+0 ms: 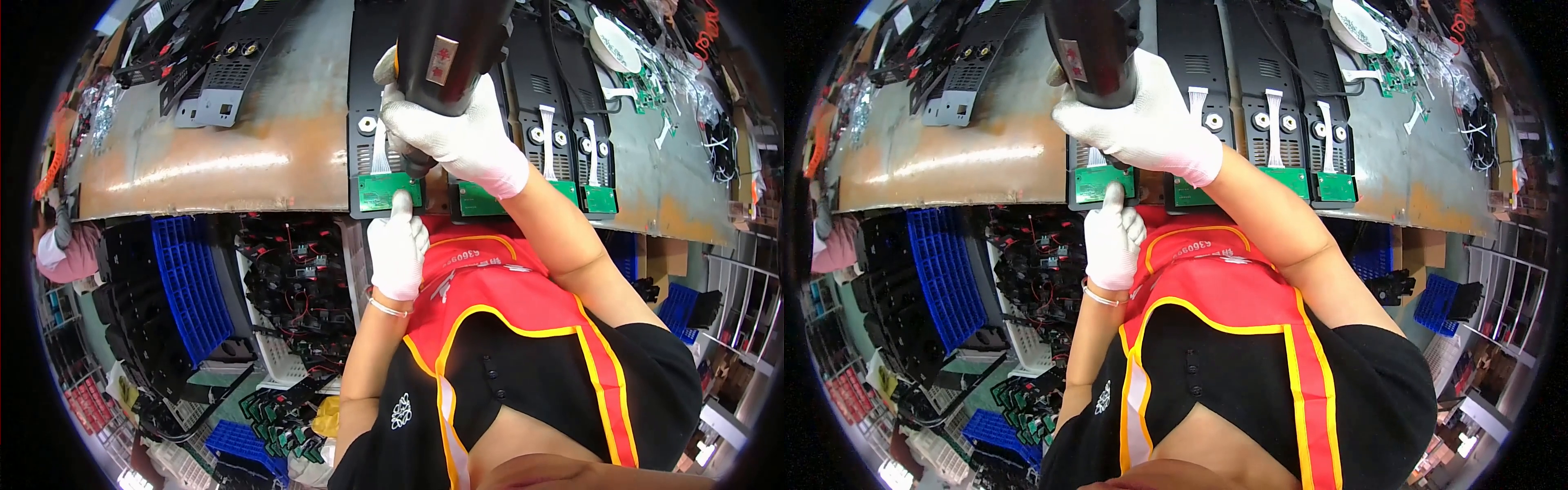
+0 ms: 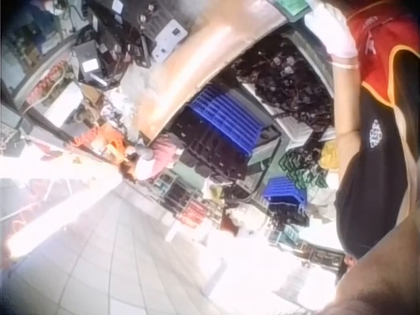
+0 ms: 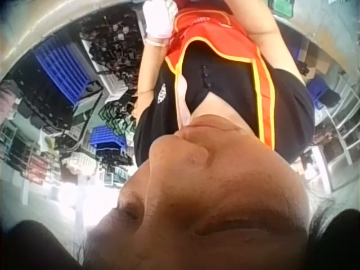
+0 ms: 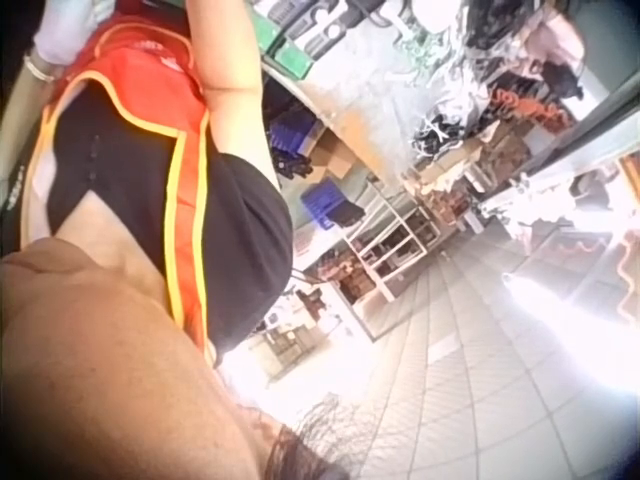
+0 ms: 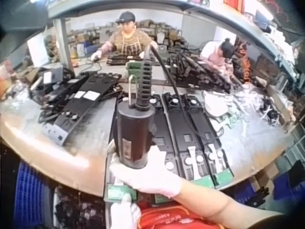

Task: The person assembles electronic components into an electronic housing, securing them with screws using an electric screwdriver.

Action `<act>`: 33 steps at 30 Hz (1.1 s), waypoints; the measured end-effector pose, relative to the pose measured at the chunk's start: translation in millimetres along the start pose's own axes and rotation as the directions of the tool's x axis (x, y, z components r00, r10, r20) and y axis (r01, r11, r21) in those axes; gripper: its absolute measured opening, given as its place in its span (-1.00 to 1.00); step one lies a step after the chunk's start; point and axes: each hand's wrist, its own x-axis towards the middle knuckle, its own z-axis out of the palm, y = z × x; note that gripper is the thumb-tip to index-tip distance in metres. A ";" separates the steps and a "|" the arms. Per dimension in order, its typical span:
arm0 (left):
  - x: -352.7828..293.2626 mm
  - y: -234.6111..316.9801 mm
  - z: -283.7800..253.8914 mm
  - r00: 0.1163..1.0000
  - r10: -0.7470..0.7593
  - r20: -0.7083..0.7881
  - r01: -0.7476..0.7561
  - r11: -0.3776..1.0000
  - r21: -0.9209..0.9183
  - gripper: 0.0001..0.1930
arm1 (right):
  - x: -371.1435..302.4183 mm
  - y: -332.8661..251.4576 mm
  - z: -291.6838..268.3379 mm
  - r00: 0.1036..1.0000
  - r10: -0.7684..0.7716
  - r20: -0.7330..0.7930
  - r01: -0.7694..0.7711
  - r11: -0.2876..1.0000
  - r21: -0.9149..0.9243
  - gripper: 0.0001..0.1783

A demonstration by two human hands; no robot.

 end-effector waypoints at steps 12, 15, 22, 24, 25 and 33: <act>-3.2 -2.5 -14.3 0.995 -0.033 0.091 0.027 0.997 0.074 -0.57 | -7.6 -21.8 -29.0 0.965 -0.254 0.067 0.231 0.941 0.248 -0.76; -16.5 -8.9 -28.3 0.983 -0.029 0.180 0.027 1.000 0.014 -0.61 | -16.2 -38.7 -41.4 0.933 -0.355 0.049 0.323 0.892 0.318 -0.84; -36.3 -18.2 -60.4 0.939 -0.141 0.314 0.168 0.984 -0.060 -0.72 | -67.7 -34.4 -27.6 0.978 -0.164 -0.129 0.198 0.923 0.330 -0.40; -38.5 -12.2 -52.3 0.939 -0.122 0.321 0.141 0.989 -0.036 -0.75 | -69.2 -32.6 -21.6 0.982 -0.163 -0.091 0.185 0.917 0.353 -0.40; -39.6 -12.9 -50.1 0.930 -0.115 0.349 0.141 0.989 -0.051 -0.75 | -71.5 -33.8 -17.7 0.986 -0.129 -0.106 0.159 0.917 0.365 -0.40; -33.6 -24.8 -49.4 0.881 -0.053 0.471 0.163 0.967 -0.196 -0.74 | -78.2 -29.5 -18.0 0.992 -0.124 0.010 0.110 0.909 0.402 -0.39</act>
